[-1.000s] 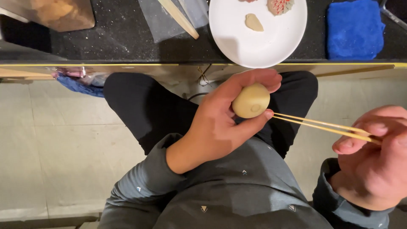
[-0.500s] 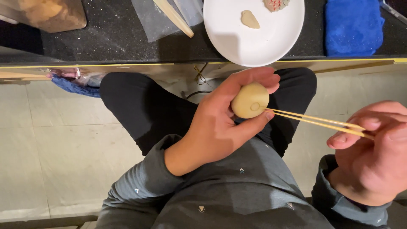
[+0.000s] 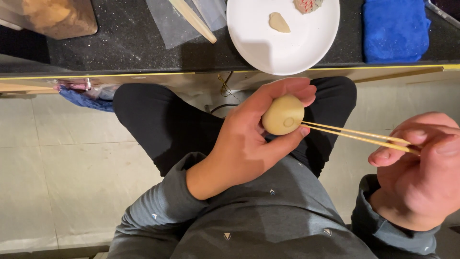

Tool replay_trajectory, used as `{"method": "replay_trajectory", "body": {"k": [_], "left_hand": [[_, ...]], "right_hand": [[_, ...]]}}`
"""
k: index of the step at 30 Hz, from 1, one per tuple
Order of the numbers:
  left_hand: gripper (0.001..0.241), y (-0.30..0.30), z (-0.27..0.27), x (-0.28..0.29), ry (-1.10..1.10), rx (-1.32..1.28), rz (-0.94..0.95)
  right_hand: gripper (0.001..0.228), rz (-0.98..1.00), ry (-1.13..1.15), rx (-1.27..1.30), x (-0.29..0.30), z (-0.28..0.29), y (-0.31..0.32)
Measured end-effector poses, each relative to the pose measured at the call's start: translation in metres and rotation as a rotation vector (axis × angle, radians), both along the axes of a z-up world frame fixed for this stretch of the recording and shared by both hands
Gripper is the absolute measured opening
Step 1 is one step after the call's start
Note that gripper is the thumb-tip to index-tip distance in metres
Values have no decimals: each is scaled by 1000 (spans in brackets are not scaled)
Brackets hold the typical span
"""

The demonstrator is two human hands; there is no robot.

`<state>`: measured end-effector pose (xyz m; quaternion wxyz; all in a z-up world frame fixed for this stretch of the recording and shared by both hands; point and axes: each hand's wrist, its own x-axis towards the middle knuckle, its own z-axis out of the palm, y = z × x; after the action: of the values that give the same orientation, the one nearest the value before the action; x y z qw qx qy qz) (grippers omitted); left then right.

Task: Using chopsticks to carve a radial petal pattern into a small ball of dough.

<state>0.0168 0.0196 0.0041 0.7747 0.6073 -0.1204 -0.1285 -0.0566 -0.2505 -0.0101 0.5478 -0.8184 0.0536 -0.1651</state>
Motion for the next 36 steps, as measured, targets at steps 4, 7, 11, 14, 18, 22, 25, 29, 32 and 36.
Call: {"method": "replay_trajectory", "body": {"k": [4,7,11,14,18,22,25,29,32,36], "left_hand": [[48,0,0,0,8,-6,3],[48,0,0,-1,8,-15,7],[47,0,0,0,-3,-10,8],[46,0,1,-1,1,-23,10],[47,-1,1,-1,20,-31,9],[46,0,1,-1,-3,-5,15],[46,0,0,-1,-9,-9,15],[46,0,-1,-2,5,-46,13],[46,0,-1,-2,-1,-29,20],[46,0,-1,-2,1,-27,19]], "right_hand": [[37,-27,-3,6,1,1,4],[36,4,-36,-42,2,2,3],[34,6,-60,-46,1,-1,2],[34,6,-68,-78,1,2,5],[36,43,-68,-139,1,0,3],[35,11,-38,-61,2,1,4],[35,9,-30,-34,3,3,7],[34,10,-7,1,3,3,5],[34,11,-15,-10,1,0,2],[37,15,-5,-2,0,-3,-1]]}}
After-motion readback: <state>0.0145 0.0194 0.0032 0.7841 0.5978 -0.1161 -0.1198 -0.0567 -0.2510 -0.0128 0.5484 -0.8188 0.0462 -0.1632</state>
